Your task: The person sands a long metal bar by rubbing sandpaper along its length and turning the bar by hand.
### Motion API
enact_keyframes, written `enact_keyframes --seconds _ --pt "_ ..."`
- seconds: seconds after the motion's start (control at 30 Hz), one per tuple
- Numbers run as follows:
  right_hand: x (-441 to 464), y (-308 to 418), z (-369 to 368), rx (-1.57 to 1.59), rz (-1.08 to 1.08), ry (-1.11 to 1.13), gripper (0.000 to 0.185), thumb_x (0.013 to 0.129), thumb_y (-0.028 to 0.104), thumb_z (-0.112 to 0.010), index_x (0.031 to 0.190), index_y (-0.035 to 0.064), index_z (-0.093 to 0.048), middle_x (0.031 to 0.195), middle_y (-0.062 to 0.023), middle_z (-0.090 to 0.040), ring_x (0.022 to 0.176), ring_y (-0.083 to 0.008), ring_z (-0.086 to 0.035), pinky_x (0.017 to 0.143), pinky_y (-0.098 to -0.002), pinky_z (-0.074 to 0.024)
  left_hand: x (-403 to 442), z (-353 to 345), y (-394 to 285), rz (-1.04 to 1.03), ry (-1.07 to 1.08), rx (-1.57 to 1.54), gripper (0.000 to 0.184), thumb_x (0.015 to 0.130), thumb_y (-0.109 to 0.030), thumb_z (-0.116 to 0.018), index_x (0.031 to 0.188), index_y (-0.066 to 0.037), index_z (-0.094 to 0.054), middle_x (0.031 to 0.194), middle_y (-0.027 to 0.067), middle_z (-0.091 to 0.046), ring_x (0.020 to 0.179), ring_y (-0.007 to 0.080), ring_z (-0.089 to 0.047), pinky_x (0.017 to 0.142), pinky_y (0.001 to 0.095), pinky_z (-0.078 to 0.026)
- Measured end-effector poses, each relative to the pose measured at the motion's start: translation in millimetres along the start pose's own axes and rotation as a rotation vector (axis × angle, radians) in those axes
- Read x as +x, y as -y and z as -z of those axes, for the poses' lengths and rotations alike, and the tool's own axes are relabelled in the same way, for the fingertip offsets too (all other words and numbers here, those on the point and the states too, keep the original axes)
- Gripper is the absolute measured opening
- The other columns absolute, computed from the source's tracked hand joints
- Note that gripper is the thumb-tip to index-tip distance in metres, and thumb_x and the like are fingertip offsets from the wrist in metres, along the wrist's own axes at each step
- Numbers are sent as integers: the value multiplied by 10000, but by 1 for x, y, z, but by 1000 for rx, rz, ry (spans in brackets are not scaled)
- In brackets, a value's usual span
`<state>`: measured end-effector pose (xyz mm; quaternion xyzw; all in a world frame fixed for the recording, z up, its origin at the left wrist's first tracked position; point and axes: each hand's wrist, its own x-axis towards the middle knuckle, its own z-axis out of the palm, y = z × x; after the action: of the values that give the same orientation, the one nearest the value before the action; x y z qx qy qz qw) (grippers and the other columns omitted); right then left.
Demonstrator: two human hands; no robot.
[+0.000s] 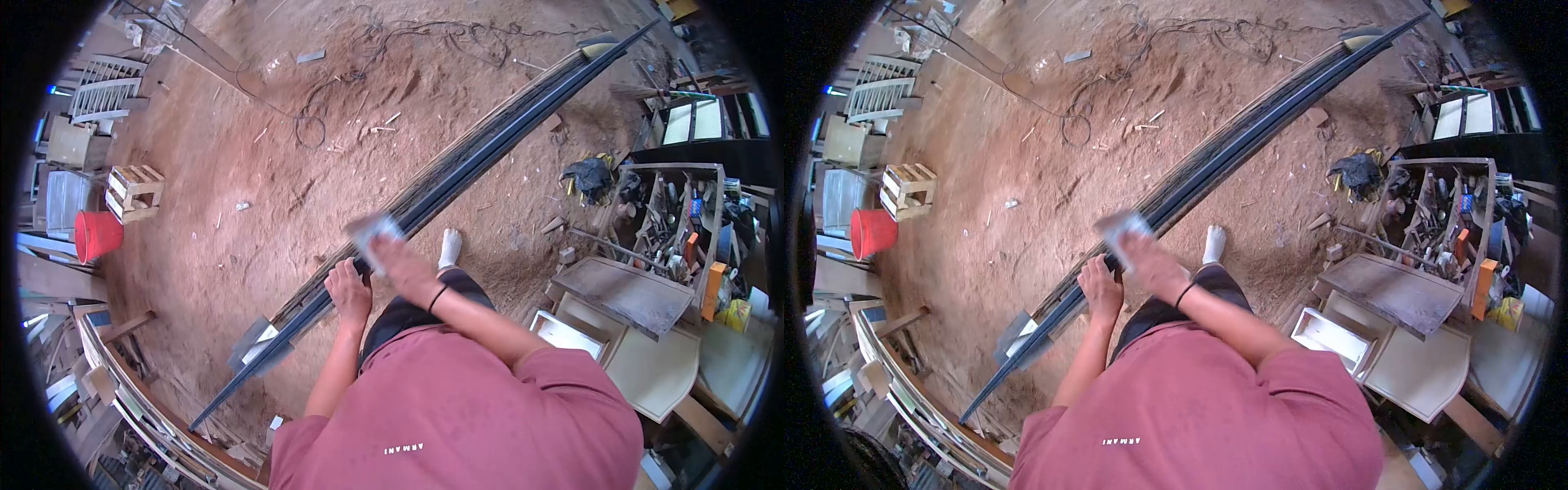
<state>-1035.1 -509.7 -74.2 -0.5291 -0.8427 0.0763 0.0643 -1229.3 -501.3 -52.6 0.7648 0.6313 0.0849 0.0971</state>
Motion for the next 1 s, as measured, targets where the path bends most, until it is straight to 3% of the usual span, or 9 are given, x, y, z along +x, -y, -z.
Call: enact_keyframes --seconds 0.07,0.17,0.23,0.3,0.37,0.5,0.6,0.77,1.0 --pt "-1 1 -1 192 61 -49 743 990 117 -472 1695 -23 -282 1777 -202 -278 1657 -339 -258 1361 -493 -184 3 1 2 -19 30 -38 467 959 -279 -772 1314 -57 -567 1127 142 -617 1078 359 -589 929 489 -425" --pt "-4 -117 -6 -468 -131 90 753 1002 124 -441 1715 -8 -239 1800 -188 -232 1669 -307 -234 1370 -501 -153 4 0 -1 -15 -3 -6 461 962 -272 -766 1314 -53 -566 1127 144 -617 1077 360 -584 930 488 -424" --pt "-3 -208 51 181 -386 -237 795 939 -16 -491 1705 8 -281 1768 -229 -279 1650 -374 -250 1362 -486 -188 2 0 -2 -16 -3 -6 460 962 -272 -766 1314 -52 -566 1125 143 -617 1080 359 -584 929 488 -424" --pt "-1 -241 76 7 -407 -228 762 939 -33 -481 1682 -11 -315 1735 -240 -334 1607 -426 -315 1353 -488 -214 4 1 -2 -21 -9 -5 460 962 -272 -765 1314 -52 -566 1123 143 -616 1082 357 -585 928 489 -424" --pt "6 -213 42 169 -413 -416 735 957 -23 -467 1677 -9 -323 1720 -243 -356 1588 -432 -345 1351 -492 -220 5 0 -2 -15 5 20 452 963 -269 -763 1306 -46 -570 1126 146 -617 1084 359 -589 926 488 -425" --pt "5 -47 17 171 -66 20 724 1005 102 -464 1692 -31 -277 1742 -225 -327 1631 -347 -306 1359 -467 -181 3 -3 1 -25 28 32 443 966 -269 -761 1299 -43 -576 1135 148 -621 1086 362 -593 930 486 -425" --pt "-3 -65 13 112 11 -72 746 1014 80 -433 1723 1 -214 1809 -158 -220 1683 -276 -193 1375 -458 -126 3 -5 4 -44 2 25 493 921 -268 -798 1304 -55 -572 1133 131 -615 1068 350 -594 927 480 -427" --pt "-23 -286 66 62 -443 -273 753 1013 15 -420 1740 116 -250 1796 -104 -278 1651 -310 -276 1363 -441 -208 15 16 -9 -91 62 -18 499 992 -294 -738 1379 -29 -568 1220 159 -643 1142 364 -605 997 462 -429" --pt "-36 -486 131 -92 -450 -164 764 967 -15 -440 1708 129 -320 1769 -99 -336 1648 -301 -280 1359 -449 -218 84 5 -52 -69 369 -399 418 1108 -319 -602 1432 -57 -645 1251 242 -724 1150 419 -683 988 485 -520"
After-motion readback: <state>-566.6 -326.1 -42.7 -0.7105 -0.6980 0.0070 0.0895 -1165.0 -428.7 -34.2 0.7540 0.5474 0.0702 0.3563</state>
